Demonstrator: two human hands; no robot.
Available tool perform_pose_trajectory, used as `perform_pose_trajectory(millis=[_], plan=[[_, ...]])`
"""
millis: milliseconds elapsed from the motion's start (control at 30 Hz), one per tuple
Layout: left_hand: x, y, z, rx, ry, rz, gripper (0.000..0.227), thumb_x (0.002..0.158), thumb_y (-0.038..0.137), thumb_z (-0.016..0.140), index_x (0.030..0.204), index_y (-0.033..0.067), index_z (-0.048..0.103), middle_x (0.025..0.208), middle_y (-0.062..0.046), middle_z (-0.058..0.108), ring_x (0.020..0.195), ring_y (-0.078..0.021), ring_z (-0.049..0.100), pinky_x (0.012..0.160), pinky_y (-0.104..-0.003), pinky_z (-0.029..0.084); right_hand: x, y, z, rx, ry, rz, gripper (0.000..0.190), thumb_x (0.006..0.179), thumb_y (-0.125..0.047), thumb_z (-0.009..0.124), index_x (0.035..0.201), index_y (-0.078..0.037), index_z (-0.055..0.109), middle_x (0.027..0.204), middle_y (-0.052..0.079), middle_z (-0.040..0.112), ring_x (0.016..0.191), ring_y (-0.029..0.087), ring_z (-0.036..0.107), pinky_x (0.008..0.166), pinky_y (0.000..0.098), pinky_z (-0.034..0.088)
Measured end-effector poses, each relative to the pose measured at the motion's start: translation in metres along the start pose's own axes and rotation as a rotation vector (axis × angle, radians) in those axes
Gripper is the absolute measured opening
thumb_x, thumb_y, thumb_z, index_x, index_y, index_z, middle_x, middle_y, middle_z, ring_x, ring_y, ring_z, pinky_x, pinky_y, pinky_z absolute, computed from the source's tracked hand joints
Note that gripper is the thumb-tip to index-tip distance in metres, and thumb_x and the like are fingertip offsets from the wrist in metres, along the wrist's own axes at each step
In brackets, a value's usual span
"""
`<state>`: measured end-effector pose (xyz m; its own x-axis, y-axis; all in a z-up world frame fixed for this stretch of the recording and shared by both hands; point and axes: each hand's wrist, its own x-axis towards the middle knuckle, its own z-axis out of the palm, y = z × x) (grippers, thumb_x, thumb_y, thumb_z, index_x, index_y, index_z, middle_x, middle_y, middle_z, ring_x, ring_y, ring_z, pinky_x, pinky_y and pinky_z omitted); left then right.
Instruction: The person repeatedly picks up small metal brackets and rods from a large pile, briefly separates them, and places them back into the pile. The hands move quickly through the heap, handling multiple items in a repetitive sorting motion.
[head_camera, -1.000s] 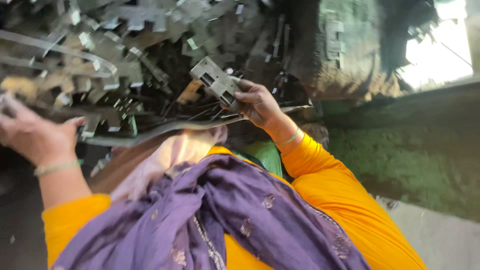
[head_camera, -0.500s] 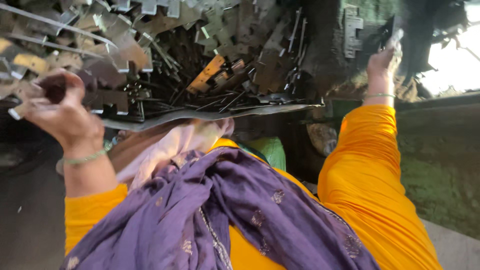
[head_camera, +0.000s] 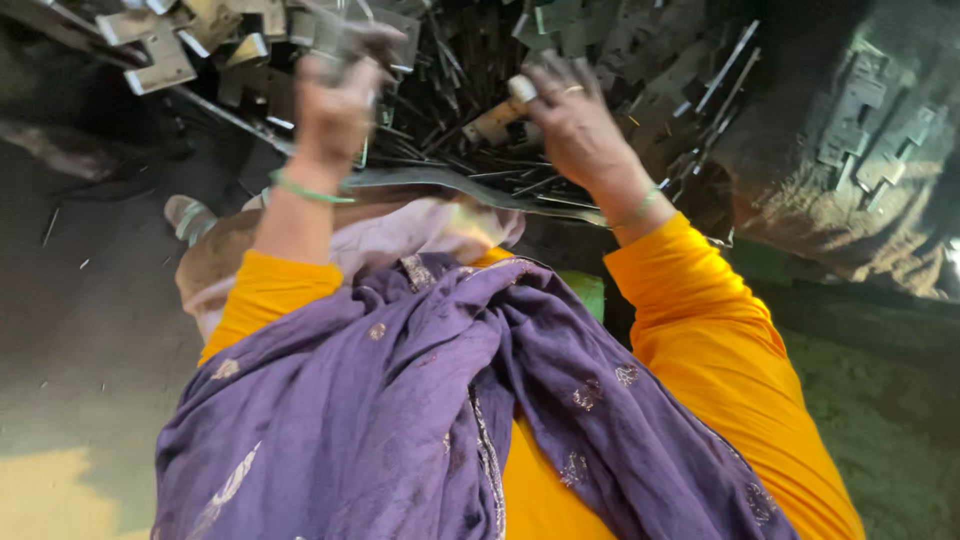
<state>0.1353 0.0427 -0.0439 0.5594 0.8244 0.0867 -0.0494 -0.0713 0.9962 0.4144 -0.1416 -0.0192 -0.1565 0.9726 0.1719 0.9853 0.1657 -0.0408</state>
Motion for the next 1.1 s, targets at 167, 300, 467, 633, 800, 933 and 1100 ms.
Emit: perform_pose_trajectory(millis=[167, 300, 467, 633, 800, 933, 1100], plan=[[-0.019, -0.049, 0.031, 1.241, -0.307, 0.355, 0.025, 0.084, 0.008, 0.061, 0.105, 0.0090, 0.076, 0.108, -0.011, 0.070, 0.104, -0.0329, 0.062, 0.086, -0.040, 0.053, 0.019, -0.026, 0.036, -0.111, -0.102, -0.126, 0.047, 0.095, -0.010, 0.054, 0.141, -0.007, 0.064, 0.128, 0.017, 0.060, 0.136, 0.035, 0.049, 0.119, 0.0594, 0.026], [-0.022, -0.071, 0.032, 1.555, -0.482, 0.329, 0.017, 0.092, 0.018, 0.059, 0.097, 0.0147, 0.075, 0.110, -0.005, 0.070, 0.111, -0.0265, 0.060, 0.092, -0.041, 0.046, 0.009, -0.019, 0.033, -0.011, -0.301, -0.004, 0.029, 0.097, -0.008, 0.060, 0.124, -0.008, 0.071, 0.110, 0.012, 0.063, 0.119, 0.034, 0.059, 0.111, 0.0536, 0.043], [-0.011, -0.075, 0.031, 1.656, -0.492, 0.470, 0.018, 0.092, 0.021, 0.057, 0.099, 0.0174, 0.073, 0.104, -0.005, 0.071, 0.107, -0.0246, 0.060, 0.092, -0.040, 0.043, -0.008, 0.002, 0.001, 0.644, 0.170, 0.270, 0.023, 0.092, -0.003, 0.069, 0.114, 0.002, 0.076, 0.106, 0.013, 0.068, 0.090, 0.026, 0.069, 0.079, 0.0380, 0.059], [-0.013, -0.058, 0.037, 1.628, -0.659, 0.287, 0.020, 0.097, 0.020, 0.054, 0.101, 0.0172, 0.073, 0.101, -0.007, 0.073, 0.104, -0.0261, 0.063, 0.093, -0.043, 0.042, -0.039, 0.022, -0.028, 1.613, 0.224, 0.952, 0.022, 0.107, -0.007, 0.063, 0.126, 0.003, 0.065, 0.111, 0.019, 0.071, 0.077, 0.018, 0.064, 0.064, 0.0285, 0.054], [-0.007, -0.027, 0.020, 1.354, -0.490, 0.347, 0.015, 0.093, 0.016, 0.058, 0.099, 0.0161, 0.072, 0.103, -0.005, 0.072, 0.107, -0.0263, 0.063, 0.093, -0.043, 0.046, -0.053, 0.017, -0.013, 2.191, 0.307, 1.164, 0.038, 0.099, -0.001, 0.053, 0.136, 0.004, 0.052, 0.117, 0.017, 0.071, 0.095, 0.024, 0.075, 0.081, 0.0338, 0.065], [0.003, -0.016, 0.020, -0.090, -0.207, -0.025, 0.014, 0.116, 0.011, 0.056, 0.116, 0.0097, 0.070, 0.104, -0.002, 0.065, 0.094, -0.0169, 0.053, 0.086, -0.036, 0.047, -0.051, -0.002, -0.009, 2.197, 0.269, 1.053, 0.045, 0.090, 0.008, 0.055, 0.135, 0.004, 0.057, 0.120, 0.017, 0.071, 0.102, 0.027, 0.074, 0.085, 0.0328, 0.063], [-0.023, 0.001, 0.034, -1.173, -0.140, -0.514, 0.023, 0.110, 0.012, 0.056, 0.132, 0.0112, 0.061, 0.117, -0.006, 0.066, 0.109, -0.0201, 0.063, 0.096, -0.037, 0.055, -0.025, -0.032, -0.043, 1.303, 0.411, 0.404, 0.027, 0.080, 0.003, 0.071, 0.107, -0.001, 0.072, 0.122, 0.020, 0.071, 0.115, 0.041, 0.068, 0.097, 0.0417, 0.056]])
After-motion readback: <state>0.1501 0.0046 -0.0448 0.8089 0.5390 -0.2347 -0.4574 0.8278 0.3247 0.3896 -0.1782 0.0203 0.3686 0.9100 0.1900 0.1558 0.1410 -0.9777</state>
